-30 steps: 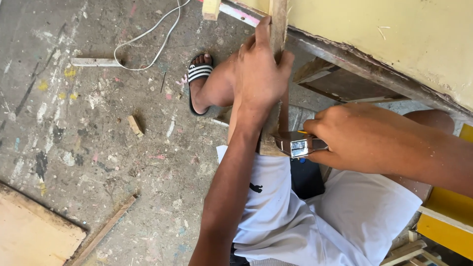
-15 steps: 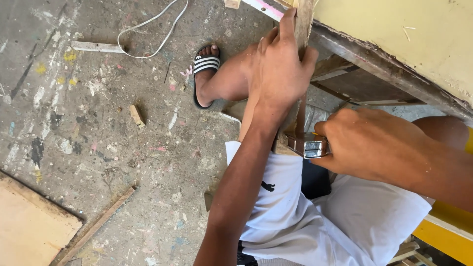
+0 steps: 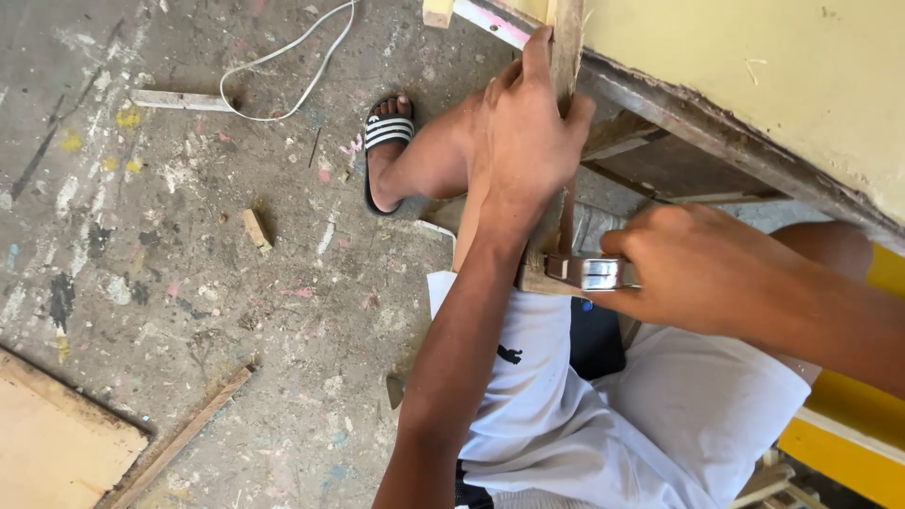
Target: Assembling a wooden frame by aligning thin wood strips and joining them using a manual staple gun on a workbench.
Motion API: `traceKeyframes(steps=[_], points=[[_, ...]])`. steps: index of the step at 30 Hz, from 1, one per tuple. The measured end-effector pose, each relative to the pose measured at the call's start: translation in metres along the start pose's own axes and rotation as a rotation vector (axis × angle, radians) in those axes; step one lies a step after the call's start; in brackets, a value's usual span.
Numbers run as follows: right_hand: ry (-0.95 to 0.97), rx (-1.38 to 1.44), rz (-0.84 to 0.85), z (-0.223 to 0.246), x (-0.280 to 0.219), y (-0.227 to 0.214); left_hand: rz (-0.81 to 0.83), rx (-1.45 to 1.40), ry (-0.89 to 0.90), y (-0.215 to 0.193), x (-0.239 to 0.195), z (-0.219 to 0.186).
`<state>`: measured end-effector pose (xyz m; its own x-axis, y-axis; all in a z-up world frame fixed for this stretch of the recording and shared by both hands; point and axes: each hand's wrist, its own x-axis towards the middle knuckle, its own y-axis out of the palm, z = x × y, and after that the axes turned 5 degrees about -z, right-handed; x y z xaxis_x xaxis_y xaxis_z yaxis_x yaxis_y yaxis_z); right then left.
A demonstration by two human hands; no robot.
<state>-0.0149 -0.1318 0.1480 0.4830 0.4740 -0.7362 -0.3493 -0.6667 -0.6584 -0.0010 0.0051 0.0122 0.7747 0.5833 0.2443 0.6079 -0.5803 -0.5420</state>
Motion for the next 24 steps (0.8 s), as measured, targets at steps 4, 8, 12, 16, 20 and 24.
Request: traceKeyframes(steps=[4,8,12,16,20,24], points=[[0.078,0.12,-0.008,-0.022,-0.018,-0.002,-0.009,-0.01,0.0,-0.004,0.001,-0.003],[0.164,-0.013,-0.173,-0.059,-0.026,0.025,0.02,-0.04,-0.048,-0.002,0.001,-0.002],[0.182,-0.017,-0.267,-0.077,-0.033,0.045,0.05,0.027,-0.072,-0.004,0.003,-0.002],[0.153,-0.031,-0.099,-0.049,-0.032,0.027,0.049,-0.002,-0.077,0.002,0.003,0.001],[-0.028,-0.073,-0.018,-0.03,-0.024,0.023,0.094,0.022,-0.125,-0.005,0.005,-0.003],[-0.123,-0.188,-0.097,-0.024,-0.013,0.02,0.082,0.027,-0.108,-0.005,0.004,-0.002]])
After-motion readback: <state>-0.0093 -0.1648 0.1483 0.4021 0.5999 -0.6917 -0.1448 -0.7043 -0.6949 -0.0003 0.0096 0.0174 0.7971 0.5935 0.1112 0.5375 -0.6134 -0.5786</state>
